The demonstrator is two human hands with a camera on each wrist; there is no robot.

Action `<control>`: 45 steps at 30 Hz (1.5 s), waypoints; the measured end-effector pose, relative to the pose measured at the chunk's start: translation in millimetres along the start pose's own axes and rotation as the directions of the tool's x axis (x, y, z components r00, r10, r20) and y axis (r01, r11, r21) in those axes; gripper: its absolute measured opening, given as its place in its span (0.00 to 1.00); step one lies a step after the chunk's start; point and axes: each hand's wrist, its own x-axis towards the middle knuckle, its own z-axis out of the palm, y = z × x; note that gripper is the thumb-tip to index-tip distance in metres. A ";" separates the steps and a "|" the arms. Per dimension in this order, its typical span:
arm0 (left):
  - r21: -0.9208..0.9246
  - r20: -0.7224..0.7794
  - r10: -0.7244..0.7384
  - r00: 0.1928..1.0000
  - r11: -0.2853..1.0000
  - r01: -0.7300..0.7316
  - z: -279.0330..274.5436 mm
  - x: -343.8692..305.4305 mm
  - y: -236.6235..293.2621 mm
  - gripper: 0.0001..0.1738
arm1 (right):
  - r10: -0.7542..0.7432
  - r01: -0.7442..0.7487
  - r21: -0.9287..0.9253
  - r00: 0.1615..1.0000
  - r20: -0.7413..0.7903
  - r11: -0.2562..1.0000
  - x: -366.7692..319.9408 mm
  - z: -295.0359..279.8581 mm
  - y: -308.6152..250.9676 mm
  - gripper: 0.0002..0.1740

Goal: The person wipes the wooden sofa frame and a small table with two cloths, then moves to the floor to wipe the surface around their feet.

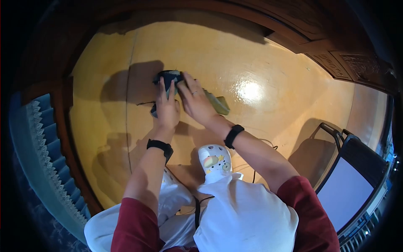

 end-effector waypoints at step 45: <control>0.203 0.050 -0.077 0.996 0.977 0.066 5.5 -14.0 22.4 0.40 | -0.167 0.190 -0.404 0.982 0.093 0.895 25.8 -8.7 18.7 0.29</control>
